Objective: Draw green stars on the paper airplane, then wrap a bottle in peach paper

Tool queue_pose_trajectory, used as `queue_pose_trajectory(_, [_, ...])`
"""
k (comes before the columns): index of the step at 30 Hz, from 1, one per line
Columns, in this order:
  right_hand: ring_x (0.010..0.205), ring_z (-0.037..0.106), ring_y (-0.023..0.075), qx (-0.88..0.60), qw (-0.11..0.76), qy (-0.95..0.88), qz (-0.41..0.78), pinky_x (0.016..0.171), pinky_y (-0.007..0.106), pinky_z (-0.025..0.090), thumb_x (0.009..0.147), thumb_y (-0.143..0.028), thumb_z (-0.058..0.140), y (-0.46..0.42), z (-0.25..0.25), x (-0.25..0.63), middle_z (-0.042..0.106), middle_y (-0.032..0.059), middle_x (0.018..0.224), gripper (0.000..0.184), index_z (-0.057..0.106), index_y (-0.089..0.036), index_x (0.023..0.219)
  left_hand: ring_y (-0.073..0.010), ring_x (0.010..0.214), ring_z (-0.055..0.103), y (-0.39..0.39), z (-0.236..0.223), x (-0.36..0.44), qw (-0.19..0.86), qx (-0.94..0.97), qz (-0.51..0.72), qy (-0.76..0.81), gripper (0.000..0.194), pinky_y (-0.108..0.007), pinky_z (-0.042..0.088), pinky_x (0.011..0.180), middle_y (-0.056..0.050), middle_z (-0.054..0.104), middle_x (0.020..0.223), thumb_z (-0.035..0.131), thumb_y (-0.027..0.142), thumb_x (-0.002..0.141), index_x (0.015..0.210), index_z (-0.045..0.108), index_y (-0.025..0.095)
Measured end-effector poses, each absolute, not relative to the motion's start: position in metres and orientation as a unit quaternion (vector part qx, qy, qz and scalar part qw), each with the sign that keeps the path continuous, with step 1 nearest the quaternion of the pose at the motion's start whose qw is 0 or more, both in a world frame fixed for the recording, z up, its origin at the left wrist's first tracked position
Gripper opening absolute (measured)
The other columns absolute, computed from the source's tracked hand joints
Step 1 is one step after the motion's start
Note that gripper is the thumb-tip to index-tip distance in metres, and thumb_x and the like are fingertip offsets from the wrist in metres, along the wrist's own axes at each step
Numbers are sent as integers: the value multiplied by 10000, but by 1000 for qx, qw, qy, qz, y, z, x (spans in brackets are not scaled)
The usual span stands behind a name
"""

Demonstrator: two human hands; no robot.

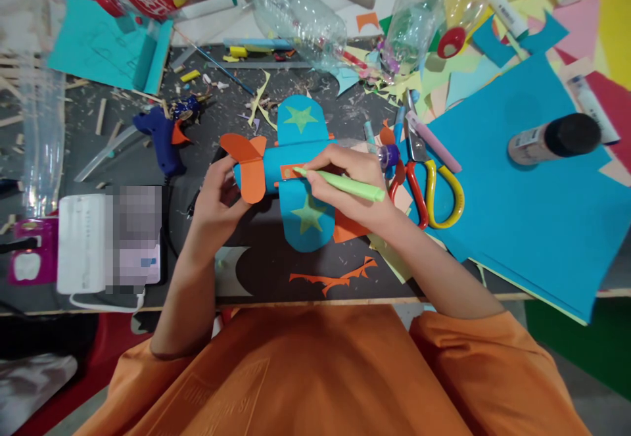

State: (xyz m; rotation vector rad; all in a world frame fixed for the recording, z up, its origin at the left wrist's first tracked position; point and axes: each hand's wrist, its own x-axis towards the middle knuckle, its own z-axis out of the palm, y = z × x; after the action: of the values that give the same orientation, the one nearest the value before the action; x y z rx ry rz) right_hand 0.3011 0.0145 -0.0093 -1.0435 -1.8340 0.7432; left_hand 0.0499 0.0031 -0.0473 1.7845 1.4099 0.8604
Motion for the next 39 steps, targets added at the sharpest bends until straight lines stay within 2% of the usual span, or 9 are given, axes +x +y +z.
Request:
queue_pose_trajectory(6, [543, 535, 127, -415, 426, -746, 299, 522, 278, 427, 936, -307, 628, 14, -8, 302, 637, -14, 644, 183, 667, -234, 772, -262, 1312, 570, 3, -45, 52, 371, 670, 334, 549, 497, -339, 550, 985, -107, 531, 1414, 645, 365, 861, 1339, 538, 279])
queue_pose_trajectory(14, [581, 565, 133, -447, 396, -740, 309, 535, 281, 439, 959, -361, 602, 11, -4, 301, 677, 15, 697, 211, 696, -219, 834, -266, 1301, 577, 3, -45, 53, 349, 682, 331, 551, 497, -356, 553, 991, -104, 544, 1404, 627, 411, 876, 1346, 526, 282])
queue_pose_trajectory(25, [549, 520, 118, -430, 406, -749, 299, 536, 274, 425, 931, -348, 622, 15, -11, 302, 643, -2, 639, 251, 673, -215, 724, -266, 1293, 584, 3, -44, 53, 358, 676, 331, 552, 502, -341, 557, 975, -119, 544, 1404, 634, 405, 862, 1329, 528, 258])
queue_pose_trajectory(31, [559, 542, 140, -431, 437, -734, 291, 524, 295, 424, 937, -351, 624, 16, -15, 301, 645, -1, 653, 208, 692, -237, 777, -257, 1305, 572, 4, -44, 53, 361, 677, 329, 551, 495, -333, 550, 985, -112, 541, 1407, 626, 433, 871, 1326, 528, 266])
queue_pose_trajectory(35, [587, 582, 152, -434, 414, -736, 314, 561, 304, 459, 952, -380, 614, 13, -10, 300, 672, 13, 692, 208, 701, -238, 828, -256, 1310, 566, 4, -44, 53, 357, 680, 325, 552, 505, -336, 547, 992, -105, 530, 1431, 613, 432, 884, 1355, 514, 280])
queue_pose_trajectory(39, [556, 553, 131, -425, 406, -749, 305, 553, 286, 454, 955, -395, 598, 13, -7, 301, 650, 2, 651, 267, 665, -225, 760, -261, 1304, 573, 3, -45, 53, 361, 675, 331, 552, 508, -343, 554, 982, -108, 540, 1416, 631, 419, 870, 1345, 524, 277])
